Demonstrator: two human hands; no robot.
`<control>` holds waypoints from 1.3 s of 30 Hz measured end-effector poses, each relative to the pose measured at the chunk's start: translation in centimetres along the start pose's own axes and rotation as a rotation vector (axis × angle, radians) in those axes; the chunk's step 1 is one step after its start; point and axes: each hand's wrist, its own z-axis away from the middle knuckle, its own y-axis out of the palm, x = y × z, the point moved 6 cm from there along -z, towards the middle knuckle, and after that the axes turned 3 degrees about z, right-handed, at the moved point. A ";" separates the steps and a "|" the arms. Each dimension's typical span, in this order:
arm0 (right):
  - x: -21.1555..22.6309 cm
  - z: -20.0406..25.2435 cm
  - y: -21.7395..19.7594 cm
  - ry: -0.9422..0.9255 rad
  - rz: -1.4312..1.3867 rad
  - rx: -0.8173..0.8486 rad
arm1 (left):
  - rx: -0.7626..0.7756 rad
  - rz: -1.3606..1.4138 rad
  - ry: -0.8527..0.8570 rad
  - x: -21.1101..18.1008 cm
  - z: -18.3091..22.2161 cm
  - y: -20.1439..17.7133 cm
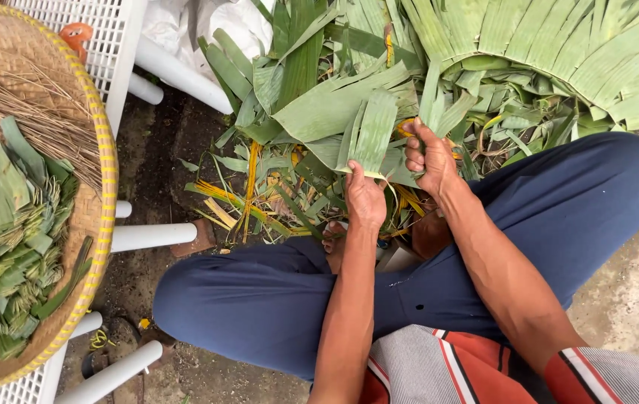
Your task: Tearing banana leaves into strips, folding them, and trimming them with a knife.
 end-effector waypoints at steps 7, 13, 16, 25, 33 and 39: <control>-0.5 -0.1 1.1 0.019 -0.001 0.056 | -0.007 0.004 0.010 0.8 -0.2 -0.6; -0.6 -1.1 -0.2 -0.098 0.037 0.023 | -0.068 -0.129 -0.016 3.5 -2.2 -4.1; -0.6 -1.2 -0.2 -0.127 0.050 0.025 | -0.077 -0.050 0.007 2.6 -1.3 -2.7; 1.5 1.0 0.9 -0.131 0.024 0.023 | -0.085 0.039 0.022 3.1 -1.6 -2.8; -1.6 1.0 1.0 -0.166 0.237 0.061 | -0.082 0.052 0.014 1.4 -0.3 -0.4; -2.7 -0.4 0.2 -0.212 0.236 0.066 | -0.090 0.074 0.030 1.4 0.5 0.1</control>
